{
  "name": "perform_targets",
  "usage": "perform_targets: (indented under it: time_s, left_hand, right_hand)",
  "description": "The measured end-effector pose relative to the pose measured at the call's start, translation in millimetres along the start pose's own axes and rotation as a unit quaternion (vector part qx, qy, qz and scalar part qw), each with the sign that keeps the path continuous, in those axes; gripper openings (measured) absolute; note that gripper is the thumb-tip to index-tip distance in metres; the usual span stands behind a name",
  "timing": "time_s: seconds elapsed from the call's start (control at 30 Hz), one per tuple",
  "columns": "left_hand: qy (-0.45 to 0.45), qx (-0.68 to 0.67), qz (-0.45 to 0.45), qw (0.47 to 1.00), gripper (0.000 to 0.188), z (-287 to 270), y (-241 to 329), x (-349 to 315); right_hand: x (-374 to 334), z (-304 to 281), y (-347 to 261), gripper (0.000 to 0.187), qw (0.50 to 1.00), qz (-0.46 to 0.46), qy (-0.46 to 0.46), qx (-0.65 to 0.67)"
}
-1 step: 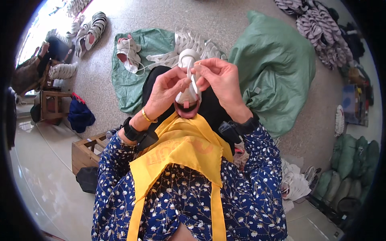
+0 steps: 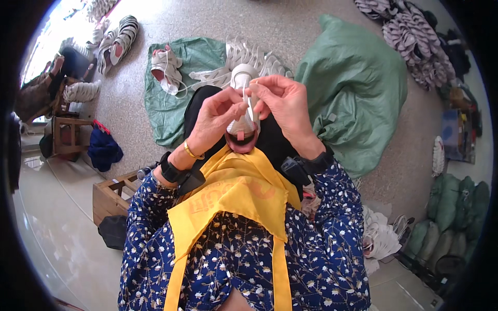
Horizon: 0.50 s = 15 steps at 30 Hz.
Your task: The person sits on the floor and laces a white sneaker with pink accents. They thread a white shoelace through the eyelets, pull it tight, and tie a knot. The person then picks up a second shoe and begins the same lacing process.
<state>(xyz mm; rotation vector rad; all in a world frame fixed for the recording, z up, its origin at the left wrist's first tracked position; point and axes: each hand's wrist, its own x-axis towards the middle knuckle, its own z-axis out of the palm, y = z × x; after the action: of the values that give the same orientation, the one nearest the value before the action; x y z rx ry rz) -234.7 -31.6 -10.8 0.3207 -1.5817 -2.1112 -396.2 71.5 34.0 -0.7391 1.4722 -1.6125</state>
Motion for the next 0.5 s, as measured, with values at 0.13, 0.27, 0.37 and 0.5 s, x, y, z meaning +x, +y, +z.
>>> perform_targets:
  time_s: [0.13, 0.27, 0.37, 0.5]
  left_hand:
    - [0.006, -0.03, -0.024, 0.999, 0.011, 4, 2, 0]
    - [0.034, -0.049, 0.027, 0.998, 0.009, 6, -1, -1]
    - [0.039, -0.056, 0.029, 0.997, 0.009, 7, 1, 0]
    - [0.035, -0.05, 0.007, 0.998, 0.01, 0, -3, -1]
  right_hand:
    - [2, 5, -3, 0.021, 1.0, 0.004, 0.006, -0.001]
    - [0, 5, -2, 0.023, 1.0, 0.001, 0.014, 0.007]
    - [-5, 0, 6, 0.024, 1.0, 0.007, 0.011, -0.006]
    - [-10, -4, 15, 0.024, 0.998, 0.014, -0.05, -0.042]
